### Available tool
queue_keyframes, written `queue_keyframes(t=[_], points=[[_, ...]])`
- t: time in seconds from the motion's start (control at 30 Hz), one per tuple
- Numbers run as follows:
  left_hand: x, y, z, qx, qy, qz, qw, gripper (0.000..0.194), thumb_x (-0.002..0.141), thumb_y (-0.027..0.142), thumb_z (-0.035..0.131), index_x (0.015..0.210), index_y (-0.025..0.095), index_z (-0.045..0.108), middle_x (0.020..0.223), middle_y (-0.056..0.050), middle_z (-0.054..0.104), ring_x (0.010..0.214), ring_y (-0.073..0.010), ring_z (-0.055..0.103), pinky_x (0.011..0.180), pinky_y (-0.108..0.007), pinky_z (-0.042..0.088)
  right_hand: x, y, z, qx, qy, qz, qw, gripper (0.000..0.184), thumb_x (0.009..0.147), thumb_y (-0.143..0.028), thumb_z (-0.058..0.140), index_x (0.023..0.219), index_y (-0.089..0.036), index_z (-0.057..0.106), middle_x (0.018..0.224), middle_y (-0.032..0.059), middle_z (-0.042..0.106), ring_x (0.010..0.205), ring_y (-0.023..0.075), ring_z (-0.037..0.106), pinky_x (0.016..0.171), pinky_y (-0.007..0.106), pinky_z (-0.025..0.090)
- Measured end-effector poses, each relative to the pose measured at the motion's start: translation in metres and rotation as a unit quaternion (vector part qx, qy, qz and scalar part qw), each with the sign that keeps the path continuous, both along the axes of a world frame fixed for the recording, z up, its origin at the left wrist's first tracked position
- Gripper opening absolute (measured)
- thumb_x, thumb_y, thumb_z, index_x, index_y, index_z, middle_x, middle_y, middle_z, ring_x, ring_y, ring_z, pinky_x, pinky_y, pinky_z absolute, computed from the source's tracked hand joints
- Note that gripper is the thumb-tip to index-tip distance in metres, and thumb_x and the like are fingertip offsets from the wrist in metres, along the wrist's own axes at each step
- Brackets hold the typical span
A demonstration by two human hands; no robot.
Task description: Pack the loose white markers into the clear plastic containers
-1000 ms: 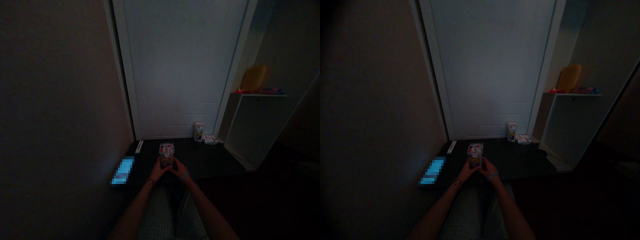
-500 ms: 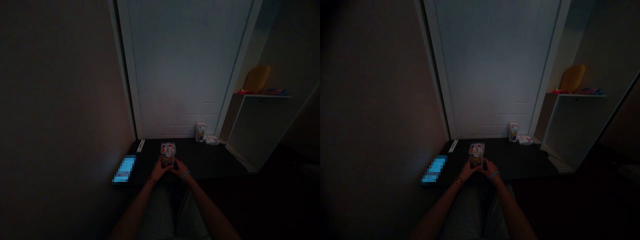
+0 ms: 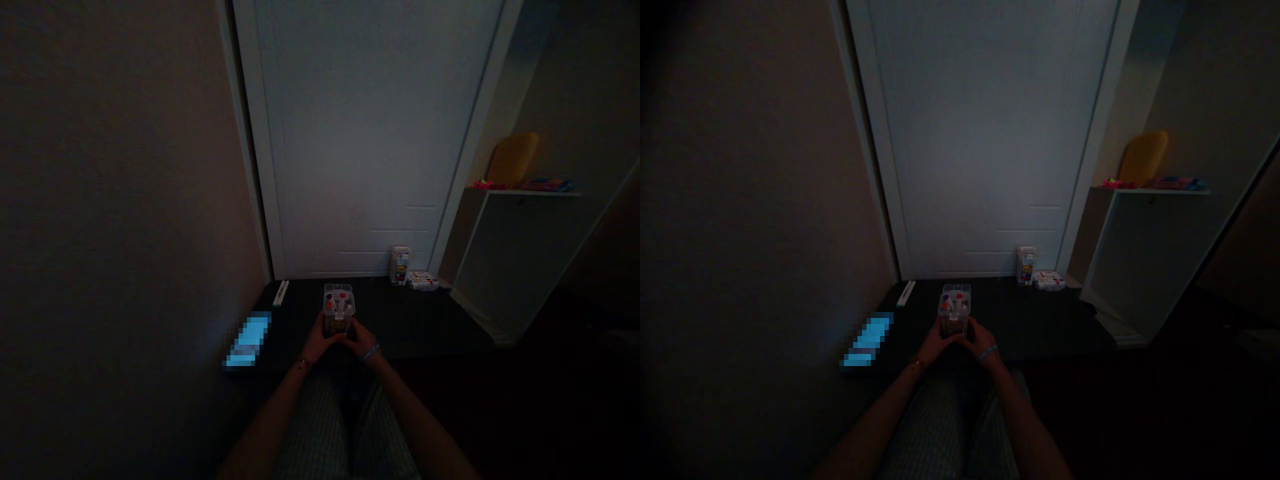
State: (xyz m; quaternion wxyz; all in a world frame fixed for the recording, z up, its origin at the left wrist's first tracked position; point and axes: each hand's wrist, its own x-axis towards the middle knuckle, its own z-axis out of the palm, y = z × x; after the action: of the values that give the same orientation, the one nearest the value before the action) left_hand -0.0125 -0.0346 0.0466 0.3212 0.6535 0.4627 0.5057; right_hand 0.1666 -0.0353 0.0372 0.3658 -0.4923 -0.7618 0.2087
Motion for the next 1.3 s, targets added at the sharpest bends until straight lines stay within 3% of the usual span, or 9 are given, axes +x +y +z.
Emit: queue_keyframes(t=[0.2,0.37,0.57,0.7,0.83,1.0,1.3], points=[[-0.001,0.002,-0.005,0.0,0.006,-0.027,1.0,0.063,0.067,0.034,0.079,0.121,0.018,0.051,0.123,-0.01,0.061,0.116,-0.0277,0.057,0.099,-0.043,0.043,0.0,-0.001,0.001,-0.004,0.028,0.006,1.0,0.058,0.079,-0.036,0.066,0.132,-0.026,0.043,0.095,0.001,0.067,0.078,0.0169,0.062,0.068,0.025,0.046],[-0.003,-0.003,0.004,0.007,0.008,-0.084,0.996,0.056,0.07,0.033,0.075,0.12,0.02,0.055,0.123,-0.01,0.061,0.115,-0.0267,0.057,0.102,-0.042,0.042,0.0,0.0,0.004,0.003,0.066,0.019,0.998,0.056,0.077,-0.024,0.064,0.129,-0.026,0.045,0.119,0.0041,0.063,0.104,0.0208,0.061,0.082,0.027,0.048],[-0.002,-0.007,0.01,0.013,-0.005,-0.107,0.994,0.064,0.072,0.033,0.073,0.13,0.021,0.049,0.129,-0.012,0.058,0.116,-0.0277,0.057,0.102,-0.043,0.041,0.0,0.0,0.0,0.012,0.074,0.023,0.997,0.06,0.078,-0.022,0.064,0.133,-0.028,0.041,0.127,0.0033,0.059,0.112,0.0209,0.058,0.089,0.029,0.046],[-0.002,-0.002,0.002,0.011,0.0,-0.094,0.996,0.062,0.071,0.036,0.075,0.126,0.021,0.052,0.128,-0.011,0.059,0.115,-0.0279,0.058,0.1,-0.042,0.044,0.0,0.003,-0.005,0.012,0.064,0.024,0.998,0.061,0.078,-0.025,0.065,0.134,-0.029,0.04,0.122,0.0032,0.062,0.107,0.021,0.061,0.087,0.031,0.047],[-0.004,0.002,-0.006,0.024,0.047,-0.029,0.998,0.056,0.066,0.039,0.079,0.115,0.021,0.06,0.121,-0.01,0.063,0.116,-0.0293,0.057,0.1,-0.043,0.043,0.0,0.004,-0.007,0.009,0.05,0.024,0.998,0.06,0.079,-0.029,0.066,0.134,-0.029,0.041,0.115,0.0029,0.065,0.098,0.0193,0.063,0.081,0.028,0.047],[-0.005,0.003,-0.006,0.016,0.029,0.022,0.999,0.067,0.064,0.038,0.08,0.122,0.02,0.054,0.121,-0.011,0.063,0.116,-0.0284,0.057,0.099,-0.043,0.042,0.001,0.003,-0.004,-0.001,-0.016,0.004,1.0,0.06,0.082,-0.041,0.063,0.136,-0.026,0.042,0.1,0.004,0.066,0.085,0.0186,0.062,0.074,0.027,0.045],[-0.002,0.002,0.001,-0.002,0.02,-0.003,1.0,0.065,0.067,0.034,0.077,0.123,0.019,0.049,0.12,-0.009,0.064,0.111,-0.0245,0.06,0.096,-0.038,0.046,0.001,0.001,-0.001,0.004,-0.071,-0.01,0.997,0.06,0.084,-0.047,0.06,0.137,-0.025,0.043,0.092,0.0045,0.064,0.081,0.0177,0.06,0.07,0.025,0.041]])
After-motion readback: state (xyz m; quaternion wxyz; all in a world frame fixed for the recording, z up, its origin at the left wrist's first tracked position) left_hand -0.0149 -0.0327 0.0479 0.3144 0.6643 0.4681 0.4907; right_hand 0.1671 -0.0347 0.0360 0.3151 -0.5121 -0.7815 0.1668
